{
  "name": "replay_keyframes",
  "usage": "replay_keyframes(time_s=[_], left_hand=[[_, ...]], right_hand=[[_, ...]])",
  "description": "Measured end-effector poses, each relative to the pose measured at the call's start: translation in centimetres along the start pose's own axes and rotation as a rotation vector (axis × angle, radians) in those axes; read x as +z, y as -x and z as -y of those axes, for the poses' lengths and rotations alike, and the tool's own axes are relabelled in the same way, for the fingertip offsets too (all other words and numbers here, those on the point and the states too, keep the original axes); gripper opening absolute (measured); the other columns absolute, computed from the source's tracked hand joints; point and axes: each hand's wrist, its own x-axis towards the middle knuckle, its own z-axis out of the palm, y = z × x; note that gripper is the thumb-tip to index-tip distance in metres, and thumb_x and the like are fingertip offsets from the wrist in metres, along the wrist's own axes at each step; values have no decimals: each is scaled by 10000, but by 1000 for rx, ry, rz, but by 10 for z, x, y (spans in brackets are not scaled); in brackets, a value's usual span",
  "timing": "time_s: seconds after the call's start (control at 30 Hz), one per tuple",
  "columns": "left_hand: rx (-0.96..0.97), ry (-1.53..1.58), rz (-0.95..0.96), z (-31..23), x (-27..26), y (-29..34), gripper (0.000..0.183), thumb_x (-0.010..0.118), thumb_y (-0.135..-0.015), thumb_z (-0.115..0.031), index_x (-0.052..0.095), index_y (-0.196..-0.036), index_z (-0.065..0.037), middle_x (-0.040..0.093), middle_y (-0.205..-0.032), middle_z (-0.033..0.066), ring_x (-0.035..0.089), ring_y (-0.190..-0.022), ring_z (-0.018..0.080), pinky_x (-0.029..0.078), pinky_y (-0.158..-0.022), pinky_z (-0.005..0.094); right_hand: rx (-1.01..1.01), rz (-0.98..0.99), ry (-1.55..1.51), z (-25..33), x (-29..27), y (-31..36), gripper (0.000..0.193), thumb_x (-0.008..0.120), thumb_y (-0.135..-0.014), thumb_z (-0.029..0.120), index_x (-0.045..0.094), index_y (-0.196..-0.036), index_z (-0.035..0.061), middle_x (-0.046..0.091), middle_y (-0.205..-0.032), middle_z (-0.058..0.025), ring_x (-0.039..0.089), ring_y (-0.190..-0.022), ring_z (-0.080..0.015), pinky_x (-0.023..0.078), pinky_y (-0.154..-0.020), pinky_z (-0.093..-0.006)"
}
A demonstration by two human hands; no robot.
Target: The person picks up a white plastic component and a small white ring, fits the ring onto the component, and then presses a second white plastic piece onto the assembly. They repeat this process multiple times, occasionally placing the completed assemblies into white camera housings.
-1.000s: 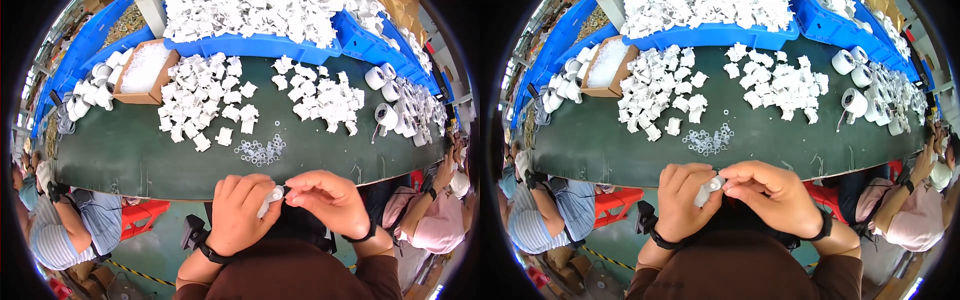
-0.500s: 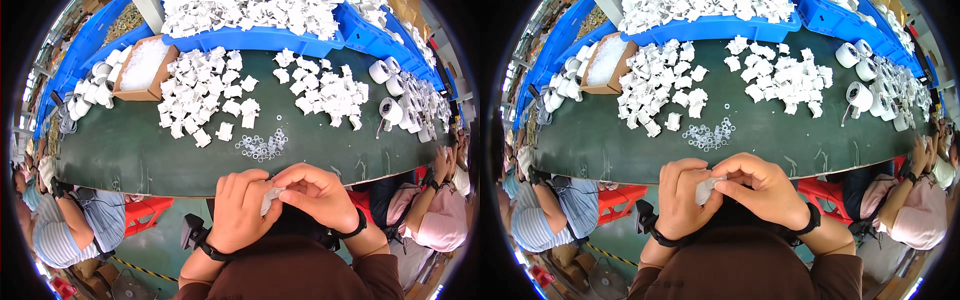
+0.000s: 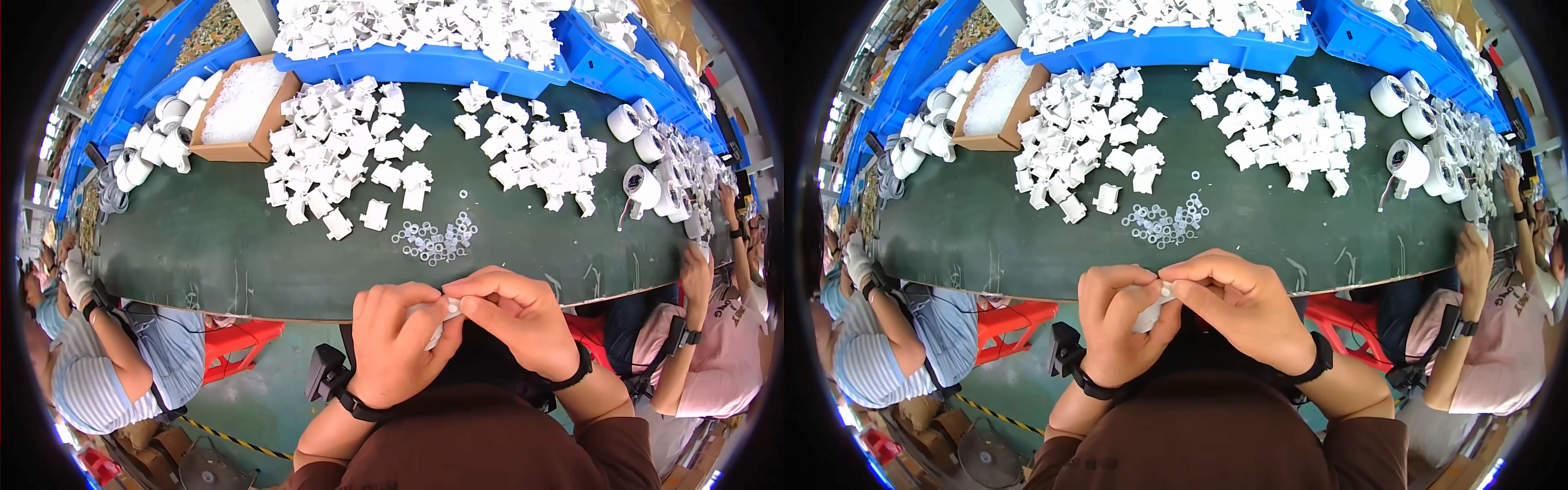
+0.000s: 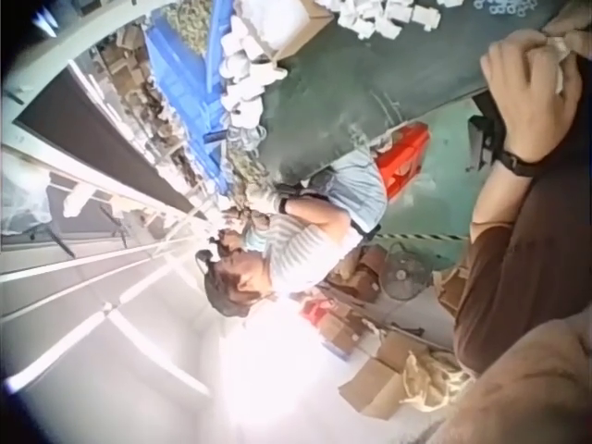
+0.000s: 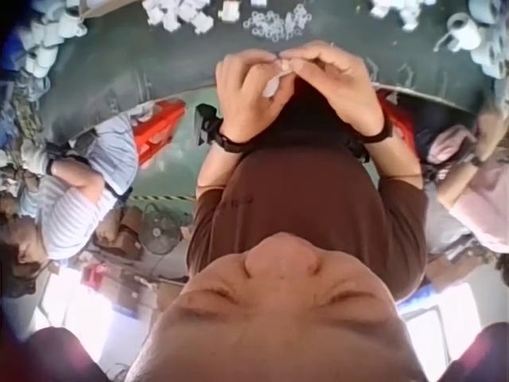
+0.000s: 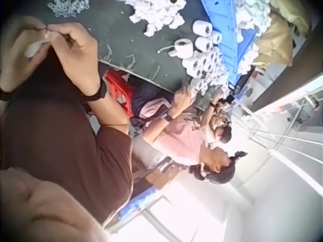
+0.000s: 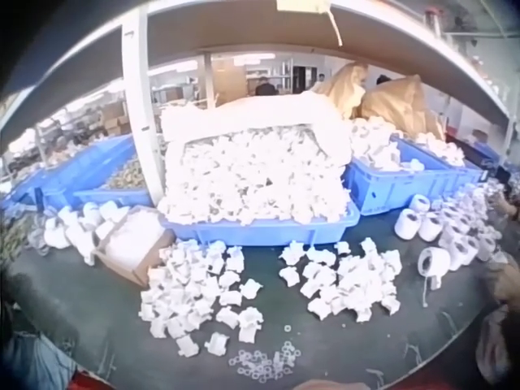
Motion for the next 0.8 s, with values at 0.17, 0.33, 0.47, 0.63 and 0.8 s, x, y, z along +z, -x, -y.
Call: replay_keyframes(time_s=[0.17, 0.33, 0.47, 0.63, 0.8], left_hand=[[11, 20, -7, 3, -1, -2, 360, 819, -699, -38, 622, -990, -116, 661, -1024, 56, 588, -834, 264, 415, -718, 385], [109, 49, 97, 14, -15, -5, 324, 811, -678, -45, 676, -965, -105, 678, -1007, 77, 618, -856, 311, 471, -722, 419], [133, 128, 223, 31, -40, -2, 281, 810, -689, -41, 650, -917, -82, 669, -995, 91, 610, -905, 322, 531, -788, 449], [-234, -712, 4, 84, -98, 13, 476, 618, -989, -225, 563, -1439, -81, 380, -1564, 218, 379, -1403, 389, 300, -1137, 507], [-208, -619, -217, 92, -84, 12, 601, 533, -1037, -261, 360, -1571, -46, 241, -1641, 238, 288, -1478, 414, 233, -1186, 528]], right_hand=[[-106, -8, 94, -5, 6, 0, 210, 593, -985, -59, 682, -1171, -20, 655, -1110, -74, 633, -1026, -136, 506, -897, -287], [-41, -52, 53, -8, 17, -2, 107, 602, -993, -15, 664, -1077, 12, 635, -1019, -28, 589, -920, -75, 492, -785, -245], [-77, 59, 219, -3, 0, 0, 75, 666, -977, 43, 668, -1045, 11, 674, -988, -36, 625, -913, -88, 505, -768, -252], [-628, -487, 1169, 37, -72, 6, 195, 761, -890, 157, 690, -1051, 73, 690, -1024, -103, 620, -962, -317, 490, -891, -439], [-390, -1181, 1725, 56, -205, 0, 535, 764, -890, 381, 604, -1276, 47, 635, -1137, -210, 546, -1102, -392, 466, -951, -480]])
